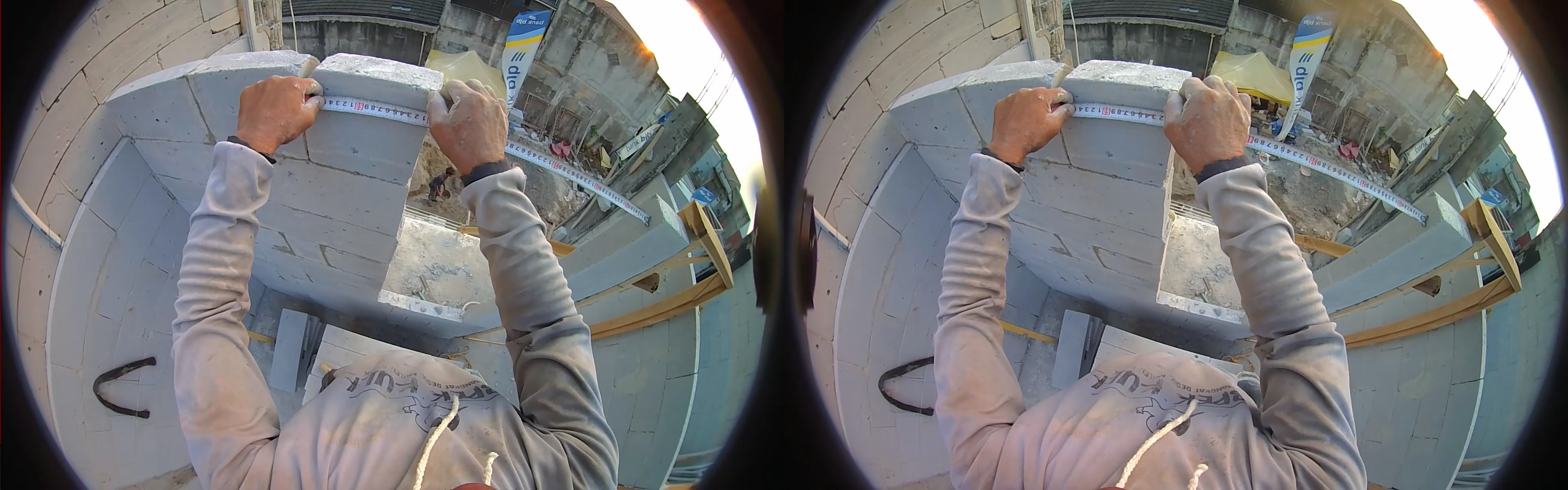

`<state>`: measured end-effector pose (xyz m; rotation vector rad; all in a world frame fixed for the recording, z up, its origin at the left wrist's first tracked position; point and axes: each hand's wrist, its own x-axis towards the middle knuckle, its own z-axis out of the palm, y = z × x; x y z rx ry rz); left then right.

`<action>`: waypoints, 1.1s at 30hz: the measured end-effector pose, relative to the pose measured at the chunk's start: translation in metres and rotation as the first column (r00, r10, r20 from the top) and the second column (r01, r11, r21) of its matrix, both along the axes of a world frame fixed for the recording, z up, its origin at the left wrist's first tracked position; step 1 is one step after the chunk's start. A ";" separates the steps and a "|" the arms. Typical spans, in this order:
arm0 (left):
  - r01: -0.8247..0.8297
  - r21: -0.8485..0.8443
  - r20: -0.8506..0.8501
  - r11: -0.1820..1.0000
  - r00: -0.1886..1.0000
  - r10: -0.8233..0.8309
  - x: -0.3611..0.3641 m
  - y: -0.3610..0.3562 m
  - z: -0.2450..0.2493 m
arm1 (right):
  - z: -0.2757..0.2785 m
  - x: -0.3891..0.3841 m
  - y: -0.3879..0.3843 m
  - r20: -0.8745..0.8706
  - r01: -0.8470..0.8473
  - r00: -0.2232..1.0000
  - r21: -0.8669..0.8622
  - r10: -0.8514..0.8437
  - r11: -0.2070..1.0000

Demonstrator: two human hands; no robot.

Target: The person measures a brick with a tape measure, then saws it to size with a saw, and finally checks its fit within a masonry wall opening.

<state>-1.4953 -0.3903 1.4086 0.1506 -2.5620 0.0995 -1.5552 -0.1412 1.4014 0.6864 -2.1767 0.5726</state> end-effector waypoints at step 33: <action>0.091 0.032 -0.068 0.995 0.994 -0.088 -0.001 -0.008 -0.006 | -0.011 0.010 -0.031 0.135 0.238 0.965 -0.079 -0.227 0.968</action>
